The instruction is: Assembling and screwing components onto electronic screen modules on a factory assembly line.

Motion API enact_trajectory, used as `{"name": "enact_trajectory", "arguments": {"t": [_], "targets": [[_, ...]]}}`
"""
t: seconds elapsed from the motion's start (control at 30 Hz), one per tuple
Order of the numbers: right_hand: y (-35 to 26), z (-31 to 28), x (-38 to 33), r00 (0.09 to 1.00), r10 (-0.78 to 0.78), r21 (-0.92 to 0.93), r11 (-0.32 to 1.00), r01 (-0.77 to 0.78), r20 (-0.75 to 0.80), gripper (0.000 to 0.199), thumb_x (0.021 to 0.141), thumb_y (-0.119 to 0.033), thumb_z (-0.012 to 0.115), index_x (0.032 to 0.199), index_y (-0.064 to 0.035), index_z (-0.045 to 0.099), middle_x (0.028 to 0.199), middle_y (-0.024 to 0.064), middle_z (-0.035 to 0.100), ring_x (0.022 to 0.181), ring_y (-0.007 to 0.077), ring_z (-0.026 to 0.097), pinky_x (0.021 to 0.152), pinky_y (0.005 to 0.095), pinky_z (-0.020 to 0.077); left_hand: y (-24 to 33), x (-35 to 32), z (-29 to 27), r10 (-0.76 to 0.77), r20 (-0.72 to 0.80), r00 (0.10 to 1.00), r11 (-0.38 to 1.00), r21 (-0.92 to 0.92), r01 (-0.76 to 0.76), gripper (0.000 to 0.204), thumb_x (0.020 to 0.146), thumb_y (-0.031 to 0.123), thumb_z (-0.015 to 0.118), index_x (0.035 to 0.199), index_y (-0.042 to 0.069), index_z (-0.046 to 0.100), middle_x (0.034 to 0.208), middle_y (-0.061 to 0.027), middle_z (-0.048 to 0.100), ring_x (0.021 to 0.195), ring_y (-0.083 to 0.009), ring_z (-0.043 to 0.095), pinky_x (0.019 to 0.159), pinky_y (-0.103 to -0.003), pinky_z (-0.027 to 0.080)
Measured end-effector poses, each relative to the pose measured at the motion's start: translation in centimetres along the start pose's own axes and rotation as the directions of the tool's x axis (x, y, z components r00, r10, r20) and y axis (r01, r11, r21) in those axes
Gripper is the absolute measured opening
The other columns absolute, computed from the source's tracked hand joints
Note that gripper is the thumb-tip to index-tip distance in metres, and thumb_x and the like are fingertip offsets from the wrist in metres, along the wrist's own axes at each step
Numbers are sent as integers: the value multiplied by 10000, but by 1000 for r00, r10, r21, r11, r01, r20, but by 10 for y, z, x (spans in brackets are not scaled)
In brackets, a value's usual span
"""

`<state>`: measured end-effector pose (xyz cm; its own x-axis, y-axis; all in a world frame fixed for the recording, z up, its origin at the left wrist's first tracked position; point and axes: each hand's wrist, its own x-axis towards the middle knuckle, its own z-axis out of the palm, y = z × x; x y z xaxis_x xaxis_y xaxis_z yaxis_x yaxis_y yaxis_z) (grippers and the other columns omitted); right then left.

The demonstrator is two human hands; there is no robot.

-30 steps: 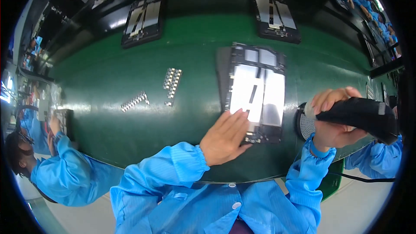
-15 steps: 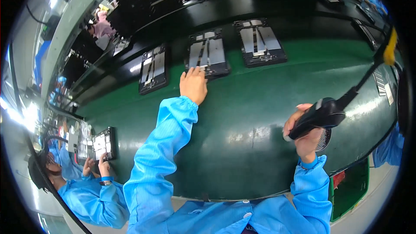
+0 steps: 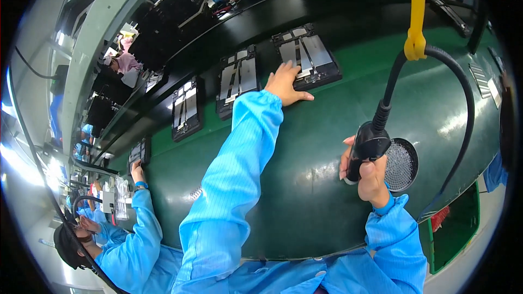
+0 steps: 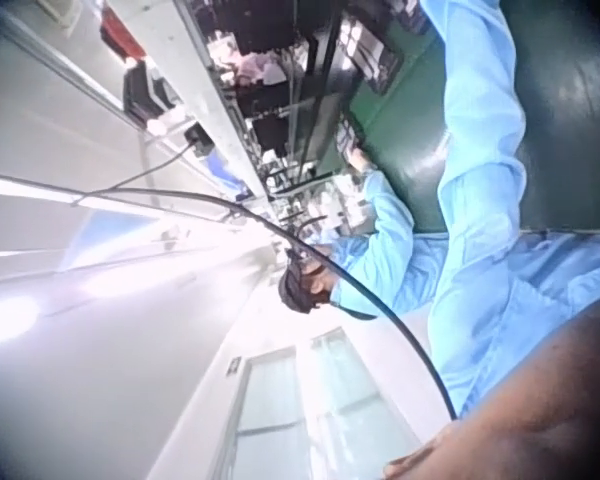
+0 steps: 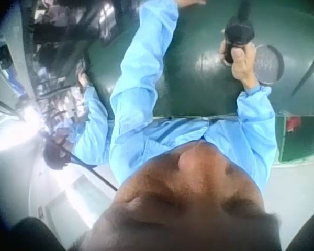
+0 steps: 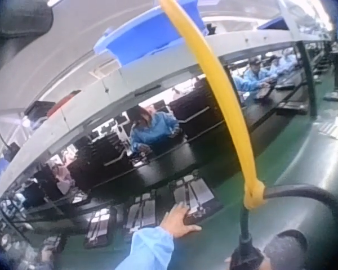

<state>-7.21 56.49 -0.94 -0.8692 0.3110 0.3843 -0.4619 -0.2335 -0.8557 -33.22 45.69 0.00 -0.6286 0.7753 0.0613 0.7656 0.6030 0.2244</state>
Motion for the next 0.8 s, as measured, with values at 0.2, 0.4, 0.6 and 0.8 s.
{"name": "enact_trajectory", "arguments": {"t": [0.2,0.4,0.6,0.8], "targets": [[3,-12,-4,999,34,-24,999,-34,8,618,798,-529,572,972,59,488,615,41,558,513,87,542,462,212,430,-21,18,-10,160,-65,985,934,332,-130,793,594,309,762,1278,117,411,1346,-136,382,1275,-332,325,1021,-551,273],[0,-16,2,999,28,-61,998,-25,41,576,799,-489,600,966,52,492,595,24,556,496,69,520,453,196,399,-38,22,22,193,-306,932,802,597,30,687,624,96,663,1260,91,402,1359,-102,375,1271,-296,345,1016,-519,295],[-3,-28,4,999,29,-77,997,-25,45,479,744,-327,715,970,37,500,625,15,572,510,42,495,454,188,380,5,-13,22,-36,-151,988,955,287,79,712,638,136,671,1283,7,398,1351,-141,390,1271,-304,342,1034,-525,256],[-12,-29,12,989,18,-278,959,-59,-148,388,620,-89,822,893,-29,553,660,-13,587,559,25,502,475,205,396,79,-121,22,73,-112,991,983,176,-53,754,545,151,730,1236,9,463,1347,-142,409,1289,-309,333,1046,-529,214]]}}
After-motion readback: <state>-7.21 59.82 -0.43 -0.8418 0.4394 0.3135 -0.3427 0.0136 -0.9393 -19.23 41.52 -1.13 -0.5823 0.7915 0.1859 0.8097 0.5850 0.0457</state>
